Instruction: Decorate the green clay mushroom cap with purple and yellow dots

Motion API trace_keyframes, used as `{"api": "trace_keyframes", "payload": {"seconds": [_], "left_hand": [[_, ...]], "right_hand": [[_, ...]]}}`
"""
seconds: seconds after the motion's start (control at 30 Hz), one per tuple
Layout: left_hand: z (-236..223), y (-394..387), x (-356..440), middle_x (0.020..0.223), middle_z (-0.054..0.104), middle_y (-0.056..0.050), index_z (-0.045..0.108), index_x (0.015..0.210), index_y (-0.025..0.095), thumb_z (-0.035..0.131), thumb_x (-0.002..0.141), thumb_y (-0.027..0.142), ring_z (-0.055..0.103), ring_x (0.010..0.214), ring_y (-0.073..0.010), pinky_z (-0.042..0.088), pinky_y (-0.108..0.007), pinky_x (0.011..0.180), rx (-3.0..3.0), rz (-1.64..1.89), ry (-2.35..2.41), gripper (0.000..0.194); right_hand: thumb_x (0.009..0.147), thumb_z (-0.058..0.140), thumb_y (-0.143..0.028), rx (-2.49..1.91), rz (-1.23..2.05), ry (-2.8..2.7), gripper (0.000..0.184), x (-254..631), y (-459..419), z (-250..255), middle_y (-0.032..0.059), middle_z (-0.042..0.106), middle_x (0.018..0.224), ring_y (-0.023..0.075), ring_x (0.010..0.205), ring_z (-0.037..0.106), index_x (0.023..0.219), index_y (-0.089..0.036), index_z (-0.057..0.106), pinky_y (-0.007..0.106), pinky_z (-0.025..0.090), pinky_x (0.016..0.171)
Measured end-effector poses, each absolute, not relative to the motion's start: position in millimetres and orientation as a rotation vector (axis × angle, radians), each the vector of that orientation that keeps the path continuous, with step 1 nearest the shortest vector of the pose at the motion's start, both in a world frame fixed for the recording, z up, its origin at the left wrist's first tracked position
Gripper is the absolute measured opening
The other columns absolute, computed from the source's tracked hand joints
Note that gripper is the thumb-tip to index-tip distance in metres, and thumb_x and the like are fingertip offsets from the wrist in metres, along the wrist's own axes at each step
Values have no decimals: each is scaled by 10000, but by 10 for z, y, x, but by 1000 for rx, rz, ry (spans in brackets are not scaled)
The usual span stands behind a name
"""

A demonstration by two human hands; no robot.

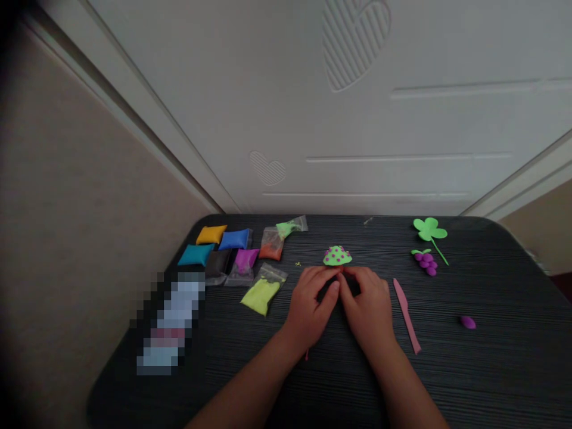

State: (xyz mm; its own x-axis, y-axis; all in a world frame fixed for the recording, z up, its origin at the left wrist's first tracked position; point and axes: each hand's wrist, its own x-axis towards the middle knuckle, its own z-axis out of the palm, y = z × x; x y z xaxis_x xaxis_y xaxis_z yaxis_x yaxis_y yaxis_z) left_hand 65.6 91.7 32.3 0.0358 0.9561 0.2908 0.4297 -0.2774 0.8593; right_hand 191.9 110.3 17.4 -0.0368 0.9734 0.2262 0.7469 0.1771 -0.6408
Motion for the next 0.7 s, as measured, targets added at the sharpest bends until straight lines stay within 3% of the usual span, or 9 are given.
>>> {"api": "trace_keyframes", "payload": {"seconds": [0.37, 0.7], "left_hand": [[311, 971, 555, 884, 618, -41, 626, 888, 191, 460, 825, 218, 544, 879, -164, 413, -318, 824, 1577, 1334, 1543, 179], [278, 1029, 452, 891, 614, -34, 627, 867, 190, 469, 816, 269, 556, 843, -152, 428, -272, 759, 1315, 1423, 1592, 184]], "right_hand": [[791, 491, -369, -1748, 327, -1823, 216, 1988, 1183, 171, 47, 648, 819, 210, 783, 572, 849, -206, 622, 360, 366, 739], [791, 476, -362, -1841, 232, -1870, 210, 1969, 1184, 159, 54, 644, 824, 231, 817, 540, 806, -211, 621, 379, 330, 752]]}}
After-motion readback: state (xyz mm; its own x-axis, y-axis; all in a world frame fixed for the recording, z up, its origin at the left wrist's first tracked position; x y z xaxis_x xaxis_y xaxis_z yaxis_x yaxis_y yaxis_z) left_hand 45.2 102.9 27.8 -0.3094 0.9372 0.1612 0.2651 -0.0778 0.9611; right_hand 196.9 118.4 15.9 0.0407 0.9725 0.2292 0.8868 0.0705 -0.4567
